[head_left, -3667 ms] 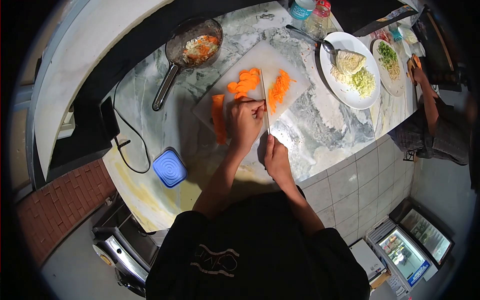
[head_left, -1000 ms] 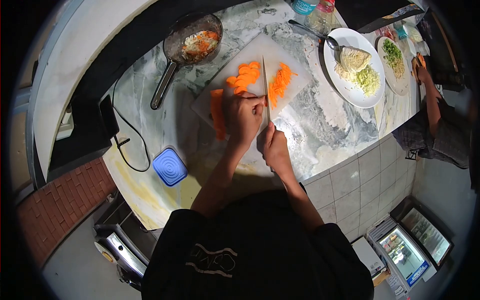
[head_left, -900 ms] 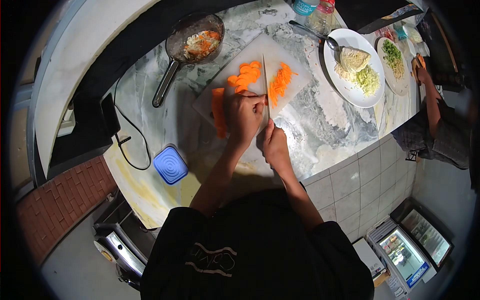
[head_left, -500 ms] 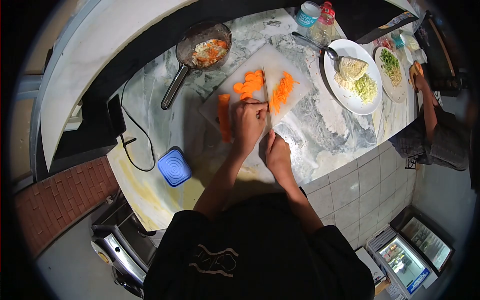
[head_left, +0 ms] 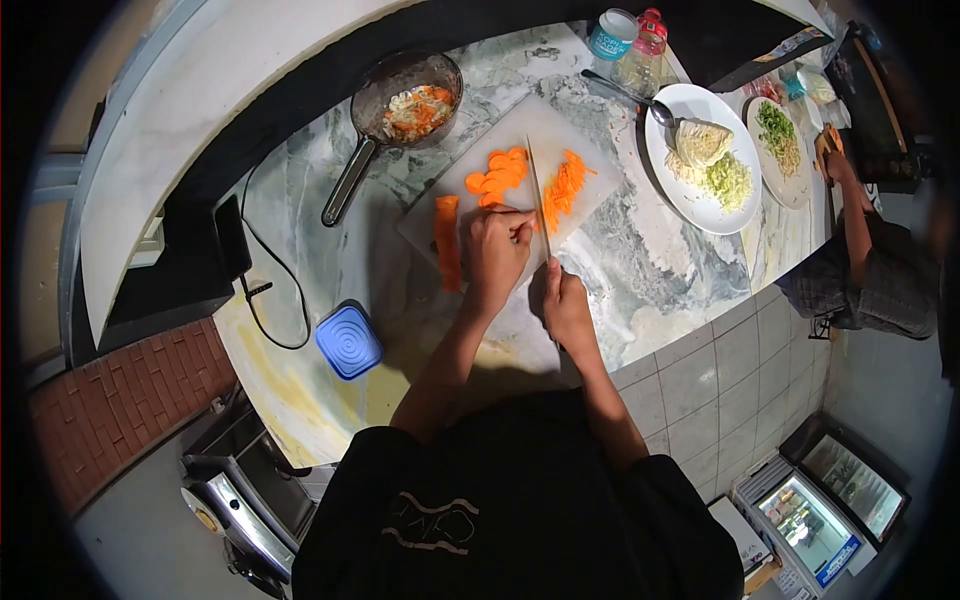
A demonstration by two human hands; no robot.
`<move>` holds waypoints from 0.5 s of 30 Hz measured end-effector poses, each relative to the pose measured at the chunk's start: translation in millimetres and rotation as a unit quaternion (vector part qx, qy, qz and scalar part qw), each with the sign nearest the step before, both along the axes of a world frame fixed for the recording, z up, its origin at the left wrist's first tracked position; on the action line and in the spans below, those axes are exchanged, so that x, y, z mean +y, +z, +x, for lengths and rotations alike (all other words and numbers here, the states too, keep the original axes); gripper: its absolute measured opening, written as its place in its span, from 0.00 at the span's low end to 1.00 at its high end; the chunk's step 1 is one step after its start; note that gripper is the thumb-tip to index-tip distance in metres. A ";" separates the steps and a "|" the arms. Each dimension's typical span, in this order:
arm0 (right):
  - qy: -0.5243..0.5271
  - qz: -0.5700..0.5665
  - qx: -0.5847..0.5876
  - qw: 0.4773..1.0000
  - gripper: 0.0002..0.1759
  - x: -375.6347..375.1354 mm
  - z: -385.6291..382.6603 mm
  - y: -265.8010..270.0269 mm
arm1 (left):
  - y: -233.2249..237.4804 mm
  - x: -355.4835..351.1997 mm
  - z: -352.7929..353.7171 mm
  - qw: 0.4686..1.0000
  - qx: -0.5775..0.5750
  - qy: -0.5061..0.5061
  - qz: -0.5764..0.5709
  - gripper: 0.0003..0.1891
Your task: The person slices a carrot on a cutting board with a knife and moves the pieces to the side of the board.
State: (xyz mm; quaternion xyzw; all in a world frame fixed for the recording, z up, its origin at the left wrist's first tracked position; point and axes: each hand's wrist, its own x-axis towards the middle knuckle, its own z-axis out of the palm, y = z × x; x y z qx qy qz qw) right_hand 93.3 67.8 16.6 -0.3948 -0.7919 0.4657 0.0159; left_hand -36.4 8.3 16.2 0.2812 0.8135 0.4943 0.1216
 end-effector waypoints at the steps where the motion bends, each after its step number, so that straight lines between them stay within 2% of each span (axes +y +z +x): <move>1: -0.010 -0.043 -0.003 0.999 0.34 2.4 -0.1 -1.5 | 0.3 0.4 0.3 1.000 -0.001 0.002 -0.003 0.09; 2: -0.020 -0.086 -0.006 0.996 0.36 4.3 0.2 -3.3 | 0.7 0.8 0.4 1.000 -0.002 0.004 -0.007 0.09; 5: -0.021 -0.123 -0.003 0.992 0.38 7.2 3.0 -14.5 | 1.3 2.5 1.7 0.999 -0.039 0.021 0.029 0.09; 8: -0.037 -0.177 -0.024 0.983 0.39 7.0 -0.3 -3.3 | -3.0 2.1 -0.2 0.998 -0.058 0.030 0.009 0.09; 12: -0.050 -0.202 -0.032 0.978 0.40 2.1 1.3 0.7 | -6.9 1.7 1.8 0.997 -0.059 0.044 0.032 0.08; 15: -0.018 -0.174 -0.012 0.985 0.39 0.9 3.6 -4.3 | -12.3 0.7 1.4 0.997 -0.060 0.042 0.038 0.08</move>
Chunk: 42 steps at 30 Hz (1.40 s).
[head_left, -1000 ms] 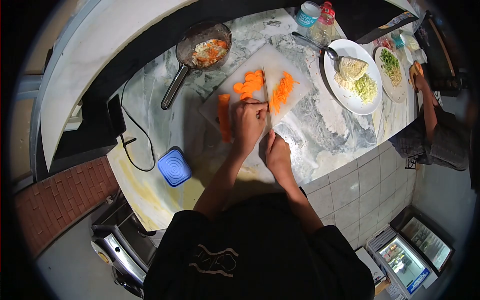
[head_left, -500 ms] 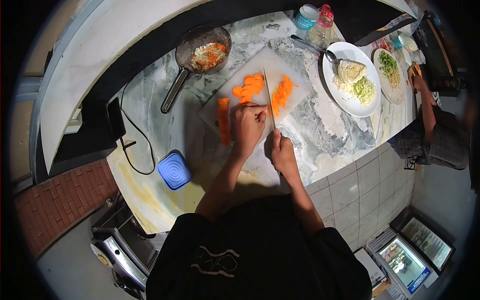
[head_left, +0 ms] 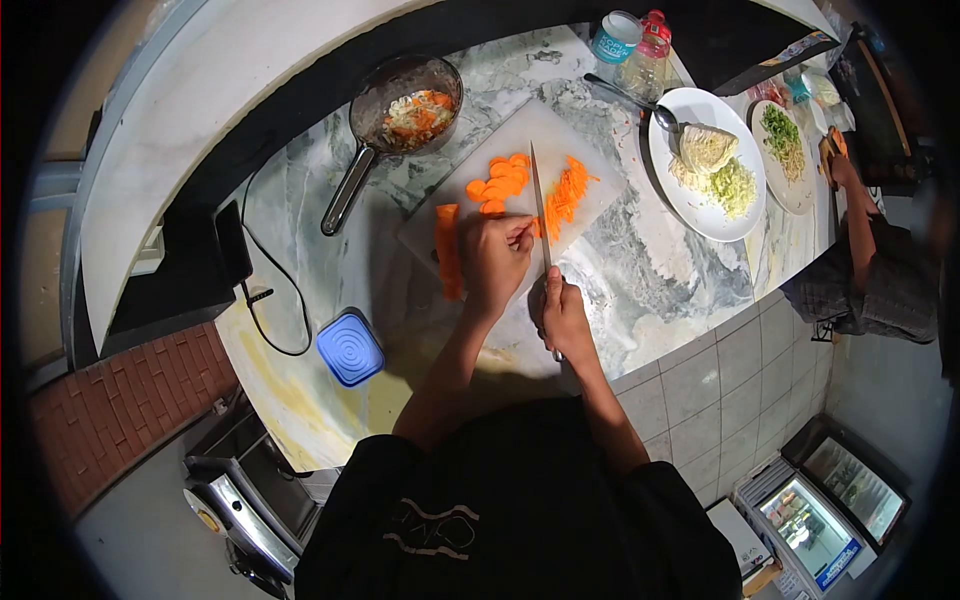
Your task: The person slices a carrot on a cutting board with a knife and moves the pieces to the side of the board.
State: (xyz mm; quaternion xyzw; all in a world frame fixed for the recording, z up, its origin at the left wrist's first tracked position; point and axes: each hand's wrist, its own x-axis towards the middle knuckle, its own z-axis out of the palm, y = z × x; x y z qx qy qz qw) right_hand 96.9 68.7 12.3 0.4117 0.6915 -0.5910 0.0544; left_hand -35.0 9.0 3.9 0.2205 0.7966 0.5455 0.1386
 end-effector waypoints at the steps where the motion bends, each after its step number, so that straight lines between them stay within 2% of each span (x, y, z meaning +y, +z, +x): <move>1: -0.007 -0.015 -0.007 1.000 0.39 -1.4 -0.8 4.6 | -1.1 -1.0 -0.1 1.000 -0.014 -0.008 -0.001 0.08; 3: -0.015 -0.028 -0.012 0.999 0.39 -1.7 -1.9 4.7 | -0.3 0.0 -1.9 1.000 -0.026 -0.017 -0.002 0.09; 6: -0.009 0.014 0.008 1.000 0.37 -3.4 1.2 -1.9 | 7.2 -1.2 -0.6 0.999 -0.023 -0.023 -0.010 0.09; 9: -0.009 0.015 0.011 1.000 0.37 -4.4 1.5 -3.4 | 13.4 -1.4 -1.9 0.998 0.020 -0.044 -0.034 0.09; 11: -0.027 0.068 0.059 0.996 0.35 -7.5 1.2 -4.7 | 11.8 -0.9 -2.1 0.999 0.016 -0.036 -0.021 0.09; 17: -0.003 0.052 0.017 0.999 0.34 -8.1 1.4 0.7 | 4.9 -1.6 -2.6 0.999 0.000 -0.041 -0.012 0.10; 24: -0.004 0.059 0.028 0.998 0.32 -11.8 1.6 0.3 | 7.3 -0.6 -3.0 0.999 0.005 -0.043 -0.012 0.10; 27: 0.001 0.077 0.015 0.997 0.31 -14.3 0.3 4.4 | 6.2 -0.6 -1.3 0.999 -0.009 -0.044 0.004 0.10; 29: 0.012 0.139 0.034 0.990 0.30 -16.8 -1.2 6.1 | 7.9 -0.2 -0.7 0.999 -0.010 -0.033 0.008 0.10; 35: 0.006 0.140 0.014 0.990 0.27 -19.3 -4.6 12.6 | 8.5 -0.2 -2.2 0.999 0.027 -0.035 0.004 0.09; 42: -0.001 0.175 0.009 0.985 0.27 -22.0 -5.5 5.5 | 5.4 0.3 -1.0 1.000 0.006 -0.029 0.004 0.09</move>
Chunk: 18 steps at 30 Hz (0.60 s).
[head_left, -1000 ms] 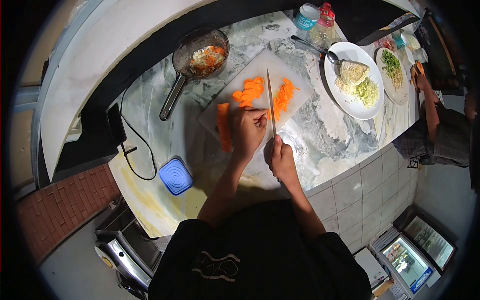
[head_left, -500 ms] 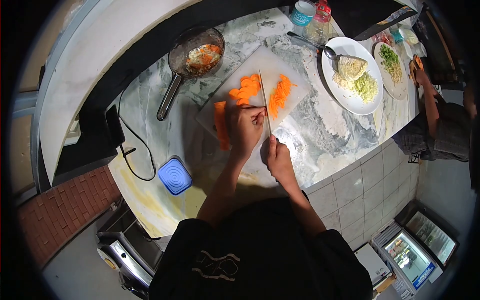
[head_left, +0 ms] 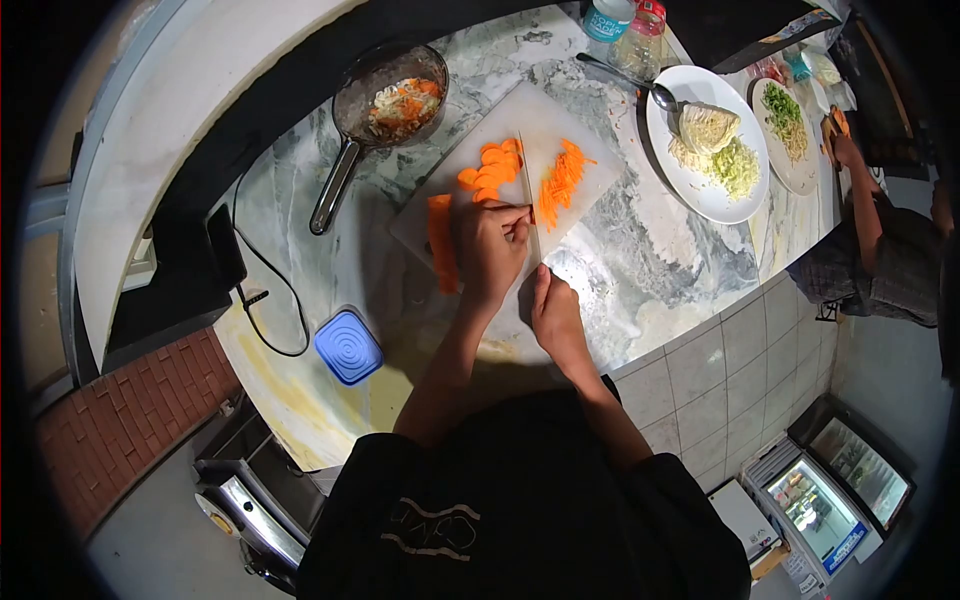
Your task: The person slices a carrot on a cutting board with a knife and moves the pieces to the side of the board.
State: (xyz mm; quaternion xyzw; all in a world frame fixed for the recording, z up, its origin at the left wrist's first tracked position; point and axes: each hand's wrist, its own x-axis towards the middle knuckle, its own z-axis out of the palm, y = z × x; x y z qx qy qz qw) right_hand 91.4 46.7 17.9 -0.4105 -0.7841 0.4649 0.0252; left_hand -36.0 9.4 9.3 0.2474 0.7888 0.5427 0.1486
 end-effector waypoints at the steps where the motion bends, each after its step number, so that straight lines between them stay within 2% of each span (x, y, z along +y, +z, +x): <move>1: 0.003 -0.005 -0.003 1.000 0.27 0.6 0.9 -0.5 | -3.1 -0.1 0.0 1.000 0.004 0.001 0.005 0.09; 3: 0.009 -0.011 -0.009 1.000 0.27 2.9 0.2 -1.7 | -5.0 0.8 0.1 1.000 0.005 0.004 0.010 0.08; 8: 0.017 0.007 -0.006 1.000 0.29 8.9 -6.6 -2.0 | -8.4 1.4 0.7 0.994 0.106 0.012 -0.039 0.07; 11: 0.011 -0.016 0.010 1.000 0.30 15.2 -15.2 2.1 | -4.5 2.9 2.2 0.998 0.051 0.031 -0.004 0.08; 15: 0.024 0.039 0.014 0.999 0.31 6.5 -8.3 -2.0 | -8.5 1.1 -1.8 0.999 0.045 0.006 -0.020 0.11; 18: 0.016 0.026 -0.016 0.999 0.31 0.7 1.6 -7.6 | -6.6 0.5 0.7 0.997 0.065 0.008 -0.026 0.11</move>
